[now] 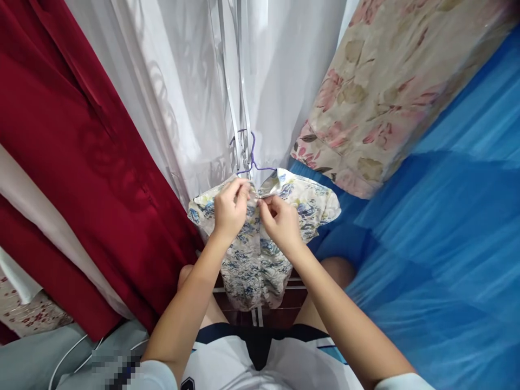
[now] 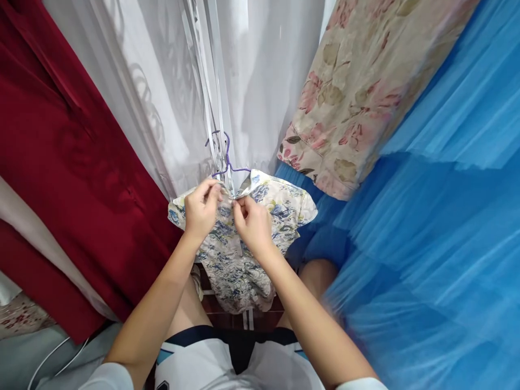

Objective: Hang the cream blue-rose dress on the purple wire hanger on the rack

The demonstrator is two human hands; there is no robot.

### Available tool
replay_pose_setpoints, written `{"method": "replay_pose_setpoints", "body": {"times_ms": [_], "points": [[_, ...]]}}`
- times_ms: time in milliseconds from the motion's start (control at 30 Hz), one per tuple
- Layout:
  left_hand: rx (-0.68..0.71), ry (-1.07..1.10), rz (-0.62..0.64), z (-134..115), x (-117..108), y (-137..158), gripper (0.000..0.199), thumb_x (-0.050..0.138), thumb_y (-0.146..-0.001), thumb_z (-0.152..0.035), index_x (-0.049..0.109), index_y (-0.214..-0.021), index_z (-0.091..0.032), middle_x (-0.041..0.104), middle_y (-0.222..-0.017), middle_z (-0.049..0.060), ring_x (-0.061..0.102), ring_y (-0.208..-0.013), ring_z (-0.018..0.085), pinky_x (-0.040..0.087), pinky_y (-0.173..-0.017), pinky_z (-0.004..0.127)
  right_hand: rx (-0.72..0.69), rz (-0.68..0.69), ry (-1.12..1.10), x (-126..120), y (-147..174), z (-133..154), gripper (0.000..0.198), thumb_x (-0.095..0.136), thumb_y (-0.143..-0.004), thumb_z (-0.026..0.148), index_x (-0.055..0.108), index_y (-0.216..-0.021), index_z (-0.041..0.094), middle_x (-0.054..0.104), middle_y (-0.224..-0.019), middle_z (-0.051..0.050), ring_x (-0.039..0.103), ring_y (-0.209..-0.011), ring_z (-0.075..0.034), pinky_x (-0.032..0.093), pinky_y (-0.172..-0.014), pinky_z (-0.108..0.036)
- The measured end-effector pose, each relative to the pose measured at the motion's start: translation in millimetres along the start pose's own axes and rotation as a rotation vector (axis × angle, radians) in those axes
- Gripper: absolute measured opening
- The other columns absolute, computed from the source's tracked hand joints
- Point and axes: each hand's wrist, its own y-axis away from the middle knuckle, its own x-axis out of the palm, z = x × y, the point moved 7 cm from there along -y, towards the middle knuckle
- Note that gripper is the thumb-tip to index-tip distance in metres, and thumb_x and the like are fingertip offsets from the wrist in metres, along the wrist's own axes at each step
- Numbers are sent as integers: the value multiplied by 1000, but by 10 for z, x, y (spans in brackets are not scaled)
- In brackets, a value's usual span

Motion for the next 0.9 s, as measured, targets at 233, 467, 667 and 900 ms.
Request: {"method": "replay_pose_setpoints", "body": {"times_ms": [233,467,667,900], "points": [[-428,326,-516,1103,-963,105,20,36,-104,-22,53,-94,-16,54,-78,-4,51,-74,5,44,-79,21,216,281,-296,343,418,-311,28,56,-87,34,49,-63,20,53,-53,2,48,-49,-13,34,-51,-24],[-1067,629,-409,1947,-414,1261,20,43,-100,-27,54,-88,-15,62,-90,6,62,-83,16,52,-80,34,390,249,-577,264,612,-407,25,63,-80,33,54,-61,19,53,-47,2,45,-44,-11,33,-46,-22],[-1065,963,-154,1216,419,1722,17,68,-87,-32,61,-91,-17,67,-108,10,63,-108,24,48,-96,39,686,-492,-691,-509,1107,-1647,29,68,-72,46,57,-68,20,46,-50,6,34,-41,-8,25,-39,-22],[-497,727,136,120,500,1314,23,58,-94,-39,67,-92,-18,60,-94,5,58,-95,18,44,-91,29,435,422,-327,-294,1122,-1154,34,71,-78,49,68,-92,19,69,-95,-8,62,-90,-25,49,-78,-33]]}}
